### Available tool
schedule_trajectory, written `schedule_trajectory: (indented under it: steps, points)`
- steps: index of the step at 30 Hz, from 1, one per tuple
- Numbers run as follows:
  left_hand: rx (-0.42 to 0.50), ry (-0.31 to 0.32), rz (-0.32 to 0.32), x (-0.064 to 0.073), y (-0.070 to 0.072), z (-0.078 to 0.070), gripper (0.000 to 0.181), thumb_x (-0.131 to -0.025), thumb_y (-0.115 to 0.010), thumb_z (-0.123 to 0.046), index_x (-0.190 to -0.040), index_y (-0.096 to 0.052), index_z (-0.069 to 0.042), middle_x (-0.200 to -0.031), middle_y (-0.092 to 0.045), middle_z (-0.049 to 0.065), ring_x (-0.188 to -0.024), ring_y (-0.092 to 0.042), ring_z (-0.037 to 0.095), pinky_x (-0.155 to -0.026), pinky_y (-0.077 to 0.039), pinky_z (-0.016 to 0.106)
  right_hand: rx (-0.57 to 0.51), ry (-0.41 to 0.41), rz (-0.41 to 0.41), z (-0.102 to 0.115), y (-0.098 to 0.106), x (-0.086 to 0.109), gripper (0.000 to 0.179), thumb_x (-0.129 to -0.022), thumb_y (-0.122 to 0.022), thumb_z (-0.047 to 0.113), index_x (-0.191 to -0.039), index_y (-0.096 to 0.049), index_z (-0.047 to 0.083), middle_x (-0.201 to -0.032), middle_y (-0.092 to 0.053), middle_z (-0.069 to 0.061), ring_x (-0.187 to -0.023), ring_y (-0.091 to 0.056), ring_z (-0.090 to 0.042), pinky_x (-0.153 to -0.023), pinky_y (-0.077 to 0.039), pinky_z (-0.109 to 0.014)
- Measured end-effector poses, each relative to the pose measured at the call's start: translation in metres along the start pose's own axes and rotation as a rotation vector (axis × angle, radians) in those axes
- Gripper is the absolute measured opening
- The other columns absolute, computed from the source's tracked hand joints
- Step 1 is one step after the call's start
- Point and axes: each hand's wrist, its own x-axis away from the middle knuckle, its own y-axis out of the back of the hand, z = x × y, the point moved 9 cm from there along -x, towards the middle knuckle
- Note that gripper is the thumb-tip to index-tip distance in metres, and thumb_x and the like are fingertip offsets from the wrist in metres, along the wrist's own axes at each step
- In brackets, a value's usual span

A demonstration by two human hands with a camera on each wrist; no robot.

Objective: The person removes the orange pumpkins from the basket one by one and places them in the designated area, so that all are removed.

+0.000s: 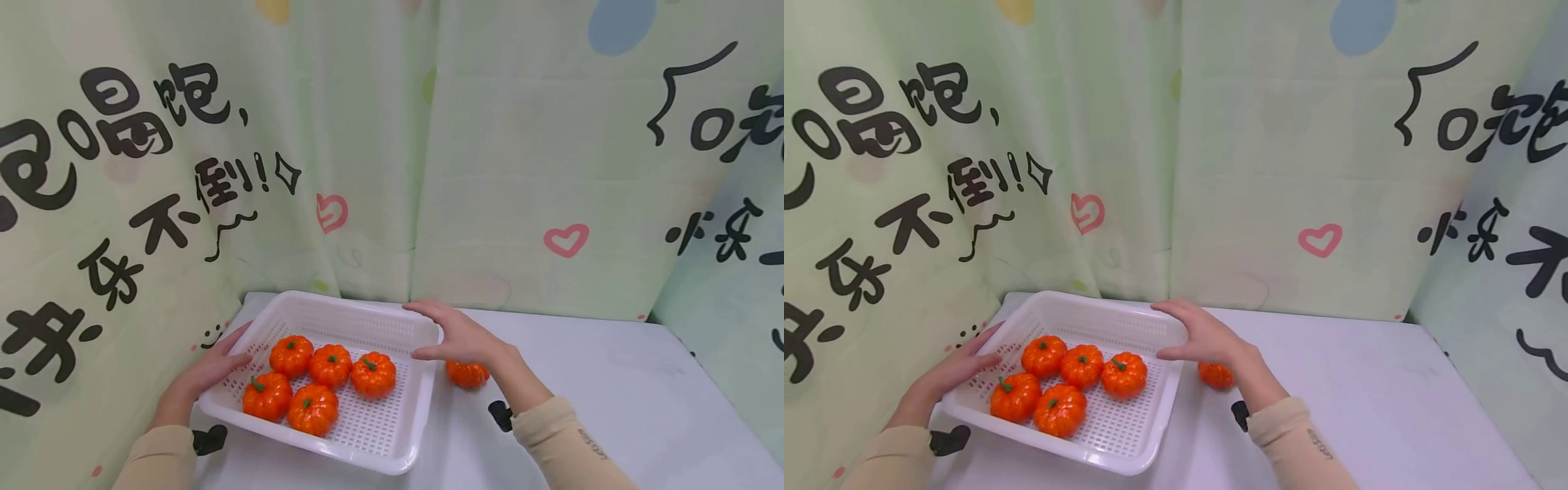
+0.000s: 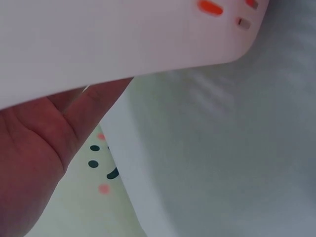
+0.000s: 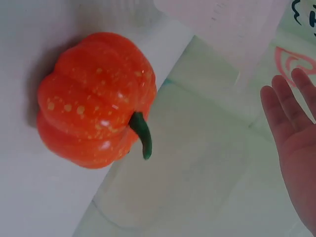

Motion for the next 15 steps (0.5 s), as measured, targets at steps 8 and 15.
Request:
schedule_trajectory:
  steps: [8,15]
  points:
    - [0.004,0.0,-0.002,-0.001,0.0,0.001,0.077,-0.102,-0.056,-0.027,-0.164,-0.011,-0.021,-0.158,-0.022,0.031,-0.108,-0.061,0.036,-0.074,-0.06,0.046,0.038,0.037,0.14,0.014,-0.032,-0.019,0.078,-0.084,-0.081,0.034,-0.152,-0.047,0.017,-0.157,-0.04,-0.005,-0.143,-0.036,-0.03,-0.111,-0.036,-0.056]
    - [0.0,0.006,-0.01,-0.001,0.001,0.001,0.076,-0.101,-0.057,-0.026,-0.164,-0.013,-0.023,-0.158,-0.021,0.03,-0.107,-0.06,0.036,-0.074,-0.06,0.046,0.114,0.082,0.232,0.024,-0.055,-0.031,0.077,-0.085,-0.079,0.031,-0.152,-0.046,0.015,-0.157,-0.04,-0.003,-0.143,-0.036,-0.026,-0.113,-0.035,-0.05]
